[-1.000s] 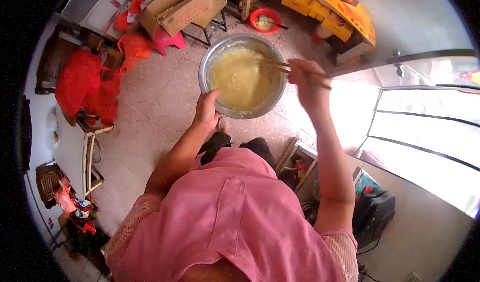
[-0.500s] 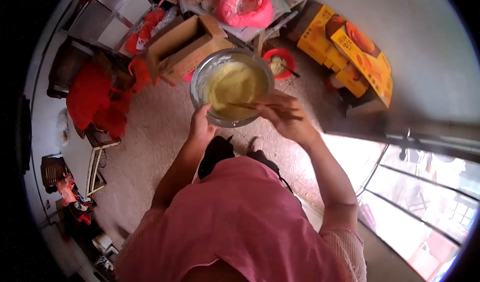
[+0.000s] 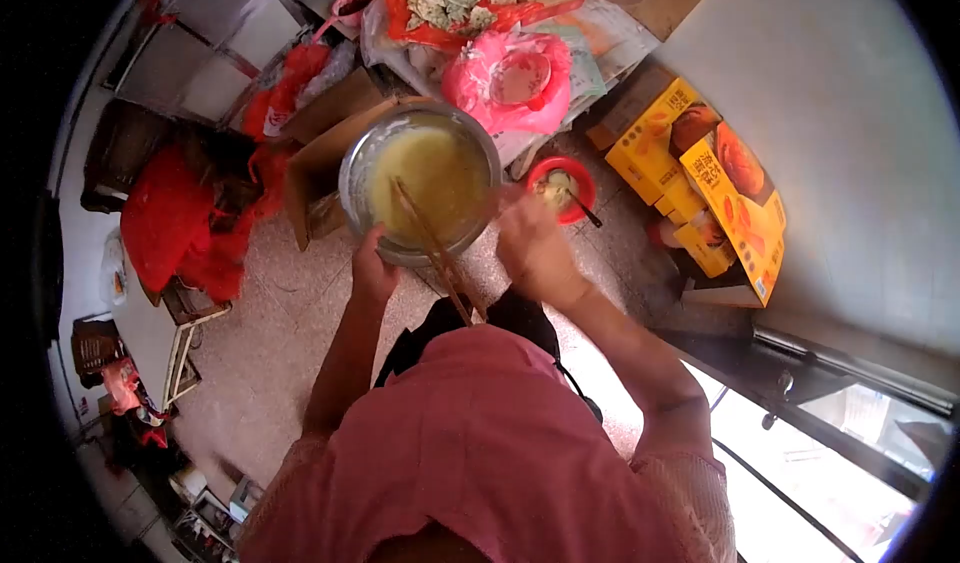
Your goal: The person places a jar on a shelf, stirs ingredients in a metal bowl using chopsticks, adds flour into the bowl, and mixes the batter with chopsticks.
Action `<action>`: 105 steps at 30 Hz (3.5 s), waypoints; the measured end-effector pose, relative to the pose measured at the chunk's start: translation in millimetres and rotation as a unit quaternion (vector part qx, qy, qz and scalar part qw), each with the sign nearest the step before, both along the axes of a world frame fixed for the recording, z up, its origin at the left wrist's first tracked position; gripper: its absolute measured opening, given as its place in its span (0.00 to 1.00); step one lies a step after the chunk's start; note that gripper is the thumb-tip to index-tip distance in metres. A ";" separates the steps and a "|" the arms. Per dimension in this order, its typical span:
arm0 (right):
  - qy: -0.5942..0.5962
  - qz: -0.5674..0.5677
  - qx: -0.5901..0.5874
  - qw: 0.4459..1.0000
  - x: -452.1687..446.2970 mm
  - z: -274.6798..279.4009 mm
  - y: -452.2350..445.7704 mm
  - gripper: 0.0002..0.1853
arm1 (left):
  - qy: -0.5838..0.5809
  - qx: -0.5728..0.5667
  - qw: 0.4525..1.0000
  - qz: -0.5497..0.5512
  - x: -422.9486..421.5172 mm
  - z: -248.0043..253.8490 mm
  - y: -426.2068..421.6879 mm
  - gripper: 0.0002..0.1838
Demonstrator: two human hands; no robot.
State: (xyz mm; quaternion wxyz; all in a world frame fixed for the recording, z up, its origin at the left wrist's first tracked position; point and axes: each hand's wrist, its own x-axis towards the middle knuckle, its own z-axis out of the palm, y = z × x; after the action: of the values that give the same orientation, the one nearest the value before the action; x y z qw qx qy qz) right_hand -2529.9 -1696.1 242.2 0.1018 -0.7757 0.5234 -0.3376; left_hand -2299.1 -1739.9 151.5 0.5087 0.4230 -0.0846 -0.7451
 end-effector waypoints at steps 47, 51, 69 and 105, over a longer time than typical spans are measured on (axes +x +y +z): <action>0.052 -0.107 0.039 0.992 -95.1 44.9 -154.9 0.05 | -0.063 0.044 0.990 0.122 -42.0 25.6 -74.7 0.20; 0.091 -0.004 -0.068 0.994 -74.8 51.2 -151.0 0.09 | -0.050 -0.006 0.993 0.108 -46.9 25.5 -74.5 0.19; -0.502 -0.198 0.514 0.667 -164.7 -162.3 -266.1 0.12 | -0.030 0.109 0.984 0.138 -75.7 11.0 -74.7 0.20; -0.111 0.415 0.479 0.765 231.4 77.9 -78.0 0.12 | -0.070 0.051 0.876 0.475 74.3 74.1 226.3 0.24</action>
State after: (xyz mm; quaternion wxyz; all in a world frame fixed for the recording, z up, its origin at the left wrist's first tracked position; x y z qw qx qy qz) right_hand -2298.5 -1774.1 320.1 0.6479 -0.7248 0.2287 -0.0517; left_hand -2224.9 -1513.6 225.6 0.7719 0.4884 0.1297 -0.3857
